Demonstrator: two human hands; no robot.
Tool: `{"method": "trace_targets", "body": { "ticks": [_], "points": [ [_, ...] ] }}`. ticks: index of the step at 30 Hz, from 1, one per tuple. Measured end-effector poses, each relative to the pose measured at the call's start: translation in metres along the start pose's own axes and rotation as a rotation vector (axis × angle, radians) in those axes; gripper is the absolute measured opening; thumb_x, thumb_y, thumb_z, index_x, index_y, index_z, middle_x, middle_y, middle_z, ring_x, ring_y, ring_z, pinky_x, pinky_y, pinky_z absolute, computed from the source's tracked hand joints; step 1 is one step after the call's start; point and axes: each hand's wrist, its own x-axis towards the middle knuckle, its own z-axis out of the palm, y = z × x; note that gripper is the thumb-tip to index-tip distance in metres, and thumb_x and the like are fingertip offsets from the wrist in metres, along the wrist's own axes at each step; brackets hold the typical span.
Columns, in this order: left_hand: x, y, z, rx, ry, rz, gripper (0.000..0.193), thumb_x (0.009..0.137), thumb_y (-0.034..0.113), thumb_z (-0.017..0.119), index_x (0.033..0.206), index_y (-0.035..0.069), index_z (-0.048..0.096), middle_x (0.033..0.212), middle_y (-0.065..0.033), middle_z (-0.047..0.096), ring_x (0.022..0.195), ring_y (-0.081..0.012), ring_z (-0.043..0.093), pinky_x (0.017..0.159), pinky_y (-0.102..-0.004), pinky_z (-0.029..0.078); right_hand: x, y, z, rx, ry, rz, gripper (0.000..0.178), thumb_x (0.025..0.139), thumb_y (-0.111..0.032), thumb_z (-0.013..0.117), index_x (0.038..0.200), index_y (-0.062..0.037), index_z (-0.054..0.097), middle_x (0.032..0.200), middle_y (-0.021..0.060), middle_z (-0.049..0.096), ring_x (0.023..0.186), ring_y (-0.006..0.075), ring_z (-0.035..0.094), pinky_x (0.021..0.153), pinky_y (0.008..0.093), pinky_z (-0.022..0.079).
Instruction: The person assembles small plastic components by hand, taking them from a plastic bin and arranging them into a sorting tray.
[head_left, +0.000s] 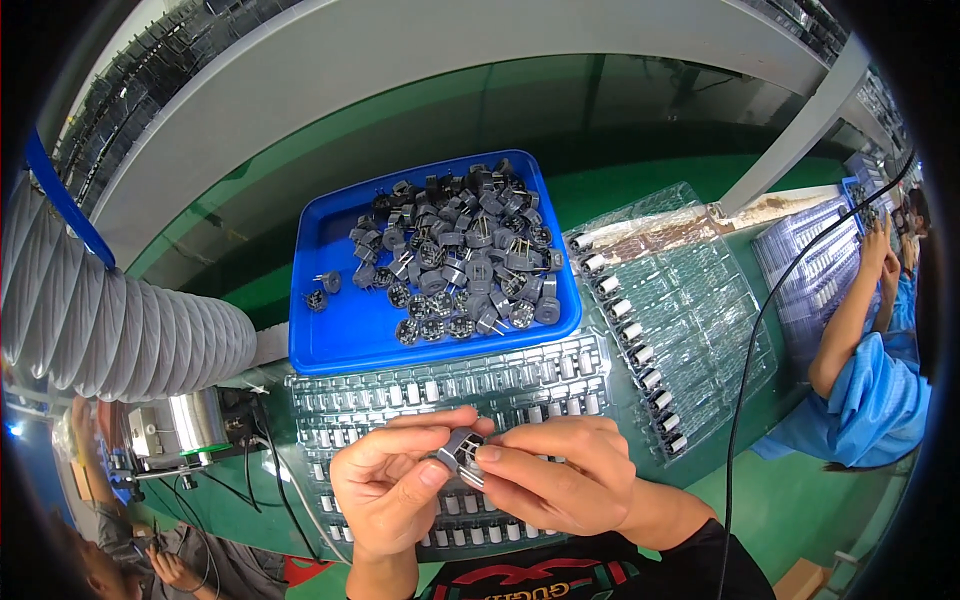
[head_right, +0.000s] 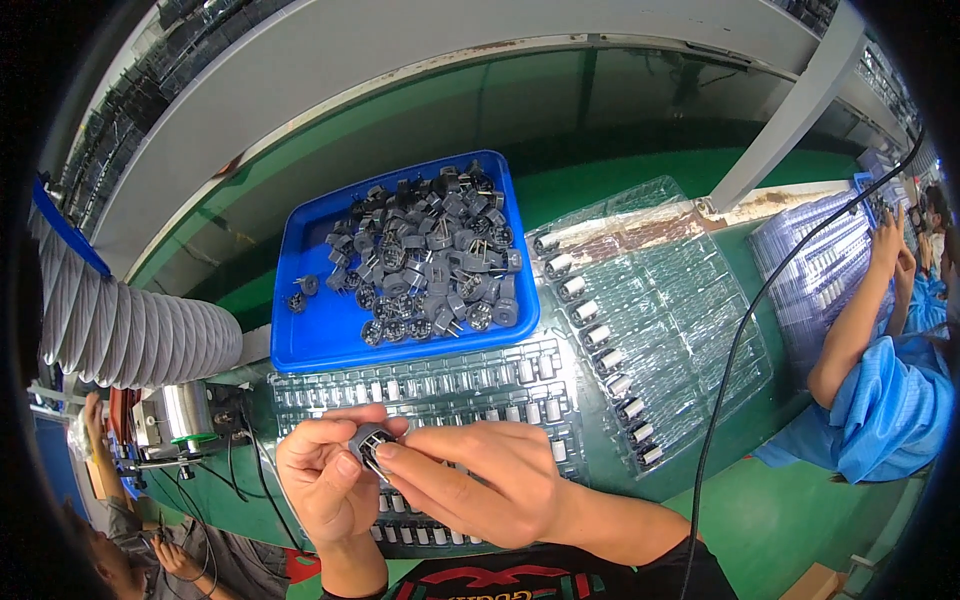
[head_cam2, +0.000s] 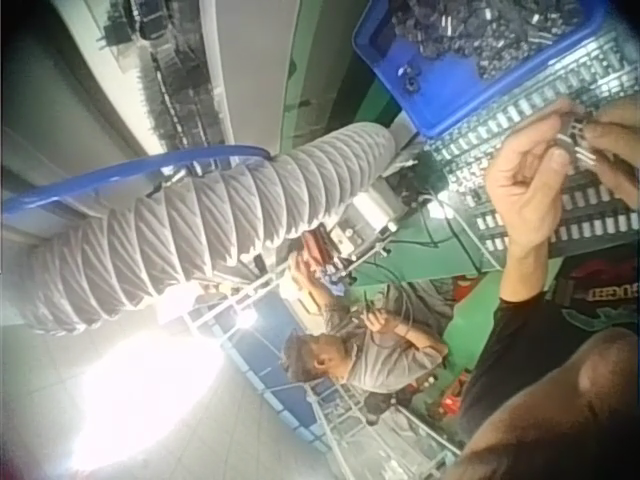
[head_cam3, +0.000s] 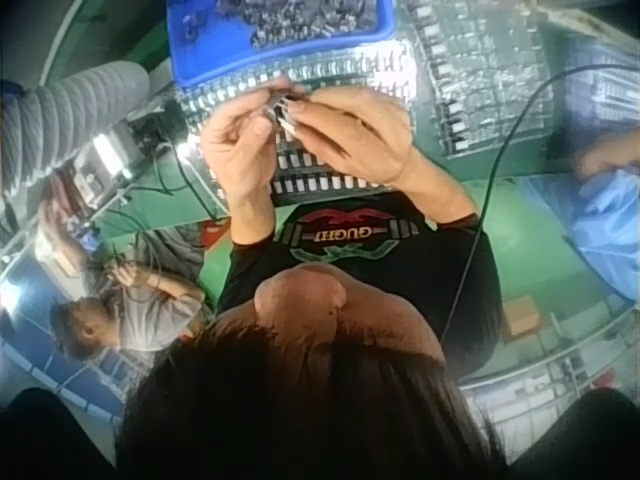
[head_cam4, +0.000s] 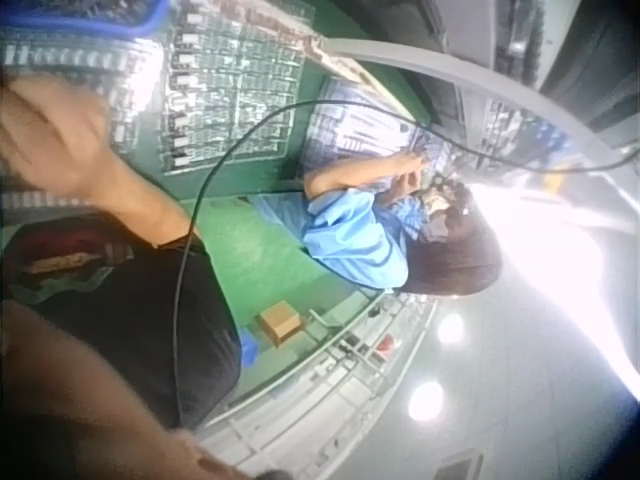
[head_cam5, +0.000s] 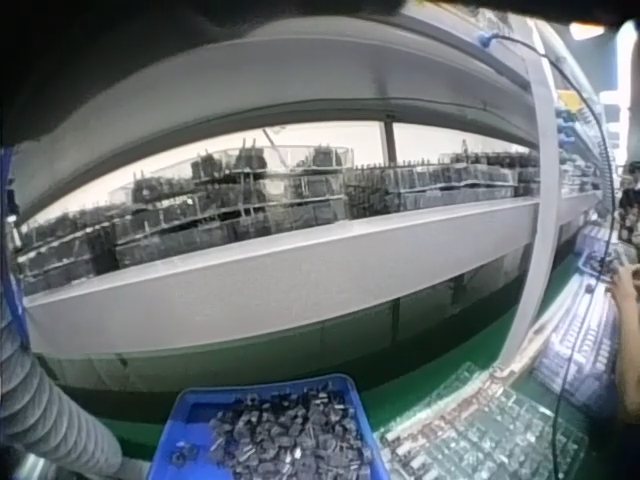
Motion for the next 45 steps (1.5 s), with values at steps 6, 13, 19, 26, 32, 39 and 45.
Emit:
{"method": "trace_targets", "body": {
  "ticks": [6, 13, 19, 26, 32, 39, 45],
  "points": [
    [0.001, 0.000, 0.000, 0.072, 0.002, 0.016, 0.024, 0.087, -0.005, 0.063, 0.112, -0.008, 0.063, 0.118, -0.0306, 0.062, 0.107, -0.0435, 0.063, 0.091, -0.0519, 0.053, 0.001, 0.001, -0.001, -0.091, -0.010, -0.047, 0.033, 0.074, -0.005, 0.077, 0.106, 0.0002, 0.070, 0.093, 0.0090, 0.067, 0.063, 0.0153, 0.066, 0.049, 0.0235, 0.051],
    [0.002, -0.002, -0.001, 0.209, 0.012, 0.083, 0.026, 0.085, -0.004, 0.066, 0.111, -0.007, 0.065, 0.117, -0.0295, 0.063, 0.106, -0.0431, 0.064, 0.093, -0.0522, 0.052, 0.003, 0.000, -0.010, -0.211, -0.117, -0.093, 0.027, 0.079, -0.005, 0.070, 0.105, 0.0021, 0.069, 0.094, 0.0105, 0.067, 0.061, 0.0156, 0.066, 0.048, 0.0243, 0.051],
    [0.002, -0.002, -0.002, 0.170, 0.011, 0.072, 0.026, 0.085, -0.002, 0.067, 0.111, -0.007, 0.064, 0.117, -0.0300, 0.063, 0.104, -0.0425, 0.064, 0.092, -0.0523, 0.052, 0.003, 0.002, -0.003, -0.130, -0.031, -0.069, 0.033, 0.072, -0.007, 0.081, 0.102, -0.0010, 0.070, 0.090, 0.0073, 0.067, 0.062, 0.0132, 0.063, 0.047, 0.0225, 0.049],
    [0.004, 0.000, -0.004, 0.017, -0.028, 0.004, 0.026, 0.086, -0.002, 0.065, 0.111, -0.008, 0.063, 0.116, -0.0301, 0.063, 0.103, -0.0419, 0.065, 0.092, -0.0521, 0.053, 0.004, 0.001, -0.003, -0.027, -0.028, -0.068, 0.029, 0.077, -0.007, 0.074, 0.104, 0.0041, 0.068, 0.093, 0.0133, 0.069, 0.067, 0.0186, 0.070, 0.052, 0.0252, 0.055],
    [0.004, -0.002, -0.003, 0.151, -0.006, 0.072, 0.027, 0.086, -0.003, 0.066, 0.112, -0.008, 0.064, 0.116, -0.0301, 0.063, 0.103, -0.0413, 0.065, 0.091, -0.0504, 0.053, 0.004, -0.001, -0.007, -0.170, -0.079, -0.081, 0.030, 0.076, -0.007, 0.076, 0.103, 0.0023, 0.069, 0.091, 0.0105, 0.068, 0.062, 0.0152, 0.066, 0.048, 0.0235, 0.051],
    [0.005, -0.002, -0.005, 0.211, -0.004, 0.067, 0.027, 0.086, -0.004, 0.066, 0.112, -0.008, 0.064, 0.116, -0.0297, 0.063, 0.103, -0.0411, 0.065, 0.092, -0.0506, 0.053, 0.008, 0.004, -0.007, -0.041, -0.079, -0.023, 0.030, 0.076, -0.004, 0.074, 0.103, 0.0053, 0.067, 0.091, 0.0124, 0.068, 0.066, 0.0185, 0.069, 0.052, 0.0258, 0.056],
    [0.004, -0.002, -0.005, 0.026, -0.039, 0.015, 0.025, 0.086, -0.003, 0.063, 0.110, -0.008, 0.063, 0.115, -0.0311, 0.062, 0.103, -0.0421, 0.065, 0.092, -0.0531, 0.053, 0.007, 0.001, -0.004, 0.039, -0.005, -0.036, 0.030, 0.073, -0.001, 0.076, 0.101, 0.0057, 0.068, 0.090, 0.0130, 0.068, 0.070, 0.0207, 0.071, 0.055, 0.0271, 0.058]
  ]
}}
